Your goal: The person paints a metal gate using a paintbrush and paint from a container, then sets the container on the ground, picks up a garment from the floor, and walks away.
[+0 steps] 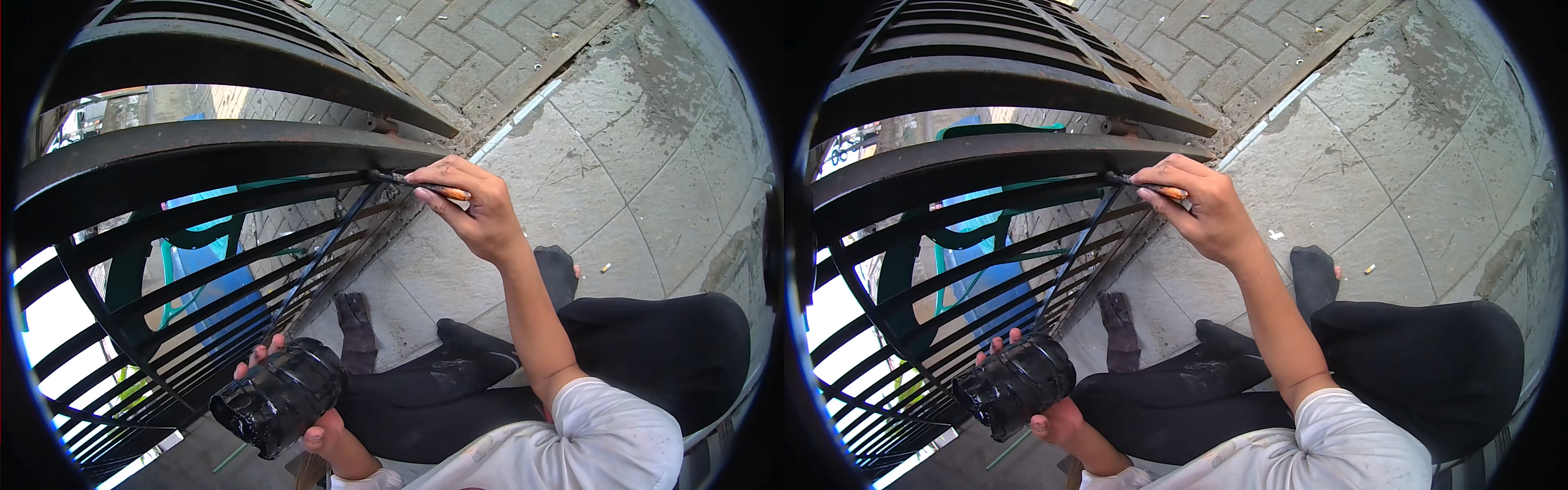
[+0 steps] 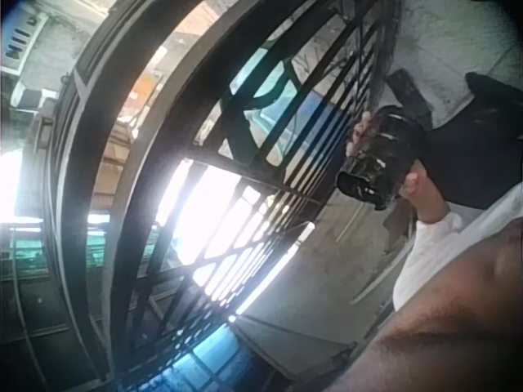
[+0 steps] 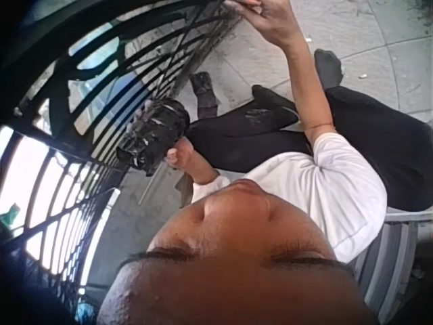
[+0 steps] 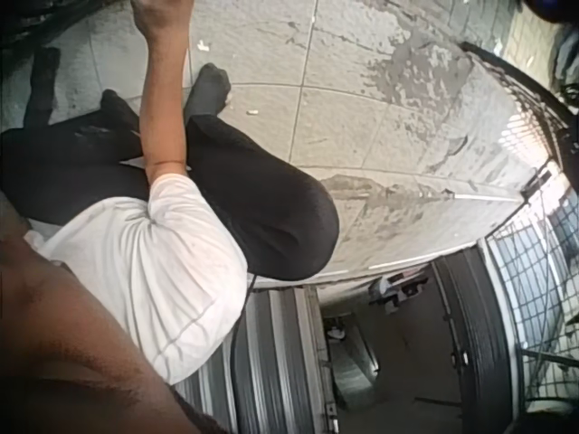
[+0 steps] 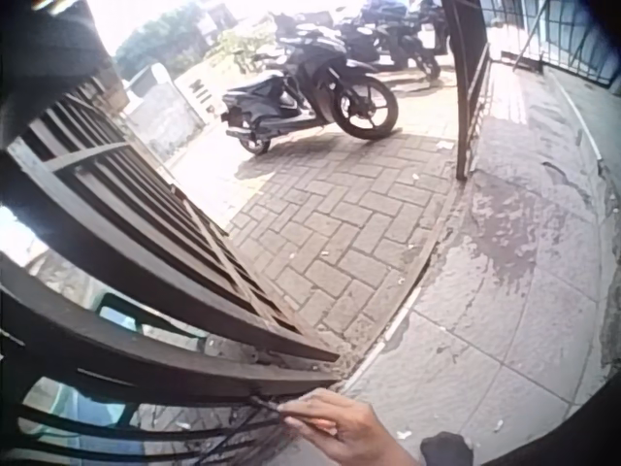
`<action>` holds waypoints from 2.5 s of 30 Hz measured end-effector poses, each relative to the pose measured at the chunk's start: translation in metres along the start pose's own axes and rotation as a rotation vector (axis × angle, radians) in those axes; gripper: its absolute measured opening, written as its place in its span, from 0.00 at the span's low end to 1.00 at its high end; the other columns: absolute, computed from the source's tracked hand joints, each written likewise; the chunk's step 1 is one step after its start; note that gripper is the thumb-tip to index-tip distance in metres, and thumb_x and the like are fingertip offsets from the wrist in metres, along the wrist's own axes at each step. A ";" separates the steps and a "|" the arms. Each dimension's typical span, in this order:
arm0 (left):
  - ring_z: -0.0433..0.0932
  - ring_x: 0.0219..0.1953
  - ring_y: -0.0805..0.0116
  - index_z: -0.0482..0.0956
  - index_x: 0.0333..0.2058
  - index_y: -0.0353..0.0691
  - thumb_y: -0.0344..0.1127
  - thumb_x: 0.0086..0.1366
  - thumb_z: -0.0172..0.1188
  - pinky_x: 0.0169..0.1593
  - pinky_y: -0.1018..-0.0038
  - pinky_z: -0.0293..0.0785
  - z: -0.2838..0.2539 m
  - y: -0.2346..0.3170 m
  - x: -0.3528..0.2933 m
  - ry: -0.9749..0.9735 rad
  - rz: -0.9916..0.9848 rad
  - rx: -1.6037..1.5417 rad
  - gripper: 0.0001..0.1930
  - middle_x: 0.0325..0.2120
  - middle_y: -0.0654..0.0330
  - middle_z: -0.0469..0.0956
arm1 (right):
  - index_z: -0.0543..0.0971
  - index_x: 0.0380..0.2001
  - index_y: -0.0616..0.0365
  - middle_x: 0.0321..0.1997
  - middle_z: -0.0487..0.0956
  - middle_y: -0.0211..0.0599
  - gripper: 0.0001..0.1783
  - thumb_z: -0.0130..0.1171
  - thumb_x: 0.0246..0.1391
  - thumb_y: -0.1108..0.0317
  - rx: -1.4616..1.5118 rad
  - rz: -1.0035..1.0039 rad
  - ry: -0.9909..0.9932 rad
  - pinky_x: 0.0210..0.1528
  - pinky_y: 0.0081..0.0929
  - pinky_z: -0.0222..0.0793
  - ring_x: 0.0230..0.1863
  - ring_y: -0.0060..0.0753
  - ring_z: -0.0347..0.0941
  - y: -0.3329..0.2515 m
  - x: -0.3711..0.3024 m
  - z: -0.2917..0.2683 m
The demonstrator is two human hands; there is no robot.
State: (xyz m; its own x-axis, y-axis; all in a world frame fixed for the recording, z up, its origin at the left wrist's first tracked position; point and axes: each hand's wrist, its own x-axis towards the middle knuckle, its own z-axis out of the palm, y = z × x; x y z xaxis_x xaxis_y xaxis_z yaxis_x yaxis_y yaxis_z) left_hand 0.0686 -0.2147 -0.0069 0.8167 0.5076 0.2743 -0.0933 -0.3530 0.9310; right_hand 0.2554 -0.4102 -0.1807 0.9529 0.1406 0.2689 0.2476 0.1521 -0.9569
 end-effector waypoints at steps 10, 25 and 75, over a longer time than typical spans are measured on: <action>0.69 0.66 0.36 0.52 0.72 0.39 0.62 0.47 0.76 0.71 0.46 0.64 0.005 -0.002 0.001 0.002 -0.007 0.011 0.61 0.63 0.43 0.66 | 0.84 0.41 0.63 0.33 0.81 0.40 0.07 0.66 0.59 0.75 -0.016 0.050 0.001 0.40 0.28 0.75 0.35 0.33 0.79 -0.001 -0.001 0.007; 0.64 0.69 0.38 0.50 0.73 0.40 0.61 0.49 0.76 0.72 0.46 0.62 -0.006 -0.001 0.001 -0.048 0.007 0.015 0.61 0.66 0.45 0.62 | 0.86 0.43 0.65 0.38 0.84 0.38 0.09 0.67 0.59 0.75 0.344 0.015 0.151 0.35 0.21 0.73 0.34 0.23 0.78 -0.012 0.000 -0.019; 0.81 0.48 0.70 0.69 0.57 0.36 0.32 0.54 0.80 0.53 0.72 0.78 -0.014 0.097 0.007 0.047 0.278 -0.372 0.35 0.48 0.60 0.79 | 0.83 0.41 0.67 0.29 0.84 0.40 0.10 0.63 0.65 0.69 0.367 0.092 0.178 0.30 0.25 0.81 0.26 0.30 0.83 -0.054 0.039 0.062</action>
State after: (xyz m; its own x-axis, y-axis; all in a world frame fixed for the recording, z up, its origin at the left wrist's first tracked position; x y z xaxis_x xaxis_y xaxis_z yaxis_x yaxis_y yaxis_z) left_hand 0.0569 -0.2341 0.0890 0.7061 0.4717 0.5281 -0.5098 -0.1790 0.8415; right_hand 0.2681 -0.3519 -0.1120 0.9914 0.0037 0.1305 0.1120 0.4903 -0.8643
